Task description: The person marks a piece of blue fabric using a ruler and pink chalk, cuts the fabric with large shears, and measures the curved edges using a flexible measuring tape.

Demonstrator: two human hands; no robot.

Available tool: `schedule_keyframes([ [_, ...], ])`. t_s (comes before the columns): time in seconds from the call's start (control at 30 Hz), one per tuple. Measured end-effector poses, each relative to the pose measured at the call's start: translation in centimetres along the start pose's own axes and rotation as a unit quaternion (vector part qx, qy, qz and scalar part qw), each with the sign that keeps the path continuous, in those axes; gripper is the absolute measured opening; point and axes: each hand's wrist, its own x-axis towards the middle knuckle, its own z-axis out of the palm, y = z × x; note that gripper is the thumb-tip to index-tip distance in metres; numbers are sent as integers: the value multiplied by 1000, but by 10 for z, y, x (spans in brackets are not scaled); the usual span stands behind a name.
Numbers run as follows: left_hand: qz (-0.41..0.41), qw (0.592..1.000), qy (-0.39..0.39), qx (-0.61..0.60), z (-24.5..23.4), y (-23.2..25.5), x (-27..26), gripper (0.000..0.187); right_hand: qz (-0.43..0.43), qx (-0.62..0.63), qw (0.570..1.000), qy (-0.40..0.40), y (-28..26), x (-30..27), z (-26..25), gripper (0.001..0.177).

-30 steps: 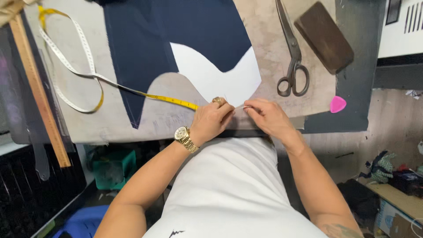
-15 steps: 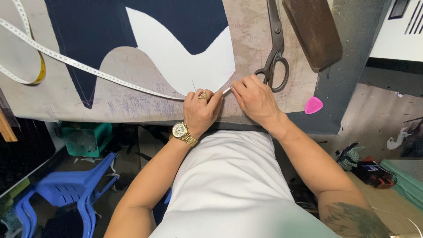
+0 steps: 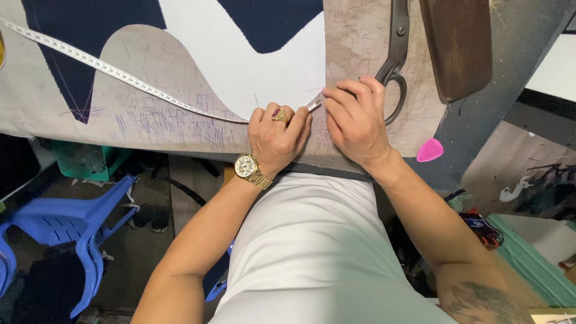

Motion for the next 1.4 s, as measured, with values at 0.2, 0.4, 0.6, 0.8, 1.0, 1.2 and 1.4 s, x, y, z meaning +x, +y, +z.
schedule_keyframes([
  [0.2, -5, 1000, 5, -14, 5, 1, -2, 11, 14, 41, 999, 27, 8, -4, 1, 8],
  [0.4, -2, 1000, 18, -8, 7, 1, 1, 10, 2, 61, 998, 35, 7, 1, 9, 13],
  [0.6, 0, 1000, 22, -3, 8, 2, 0, 8, 15, 68, 997, 31, 7, -1, 13, 14],
  [0.8, 1, 1000, 28, -8, 7, 2, 3, 8, 22, 65, 997, 29, 7, 2, 14, 16],
  [1.0, -2, 1000, 27, -9, 8, 1, 0, 8, 29, 68, 997, 18, 5, 2, 11, 15],
  [1.2, -2, 1000, 28, -5, 10, 0, -3, 8, 24, 78, 996, 23, 8, -1, 13, 12],
  [1.4, -9, 999, 34, -5, 10, 1, -2, 8, 18, 74, 997, 19, 8, 0, 13, 12],
])
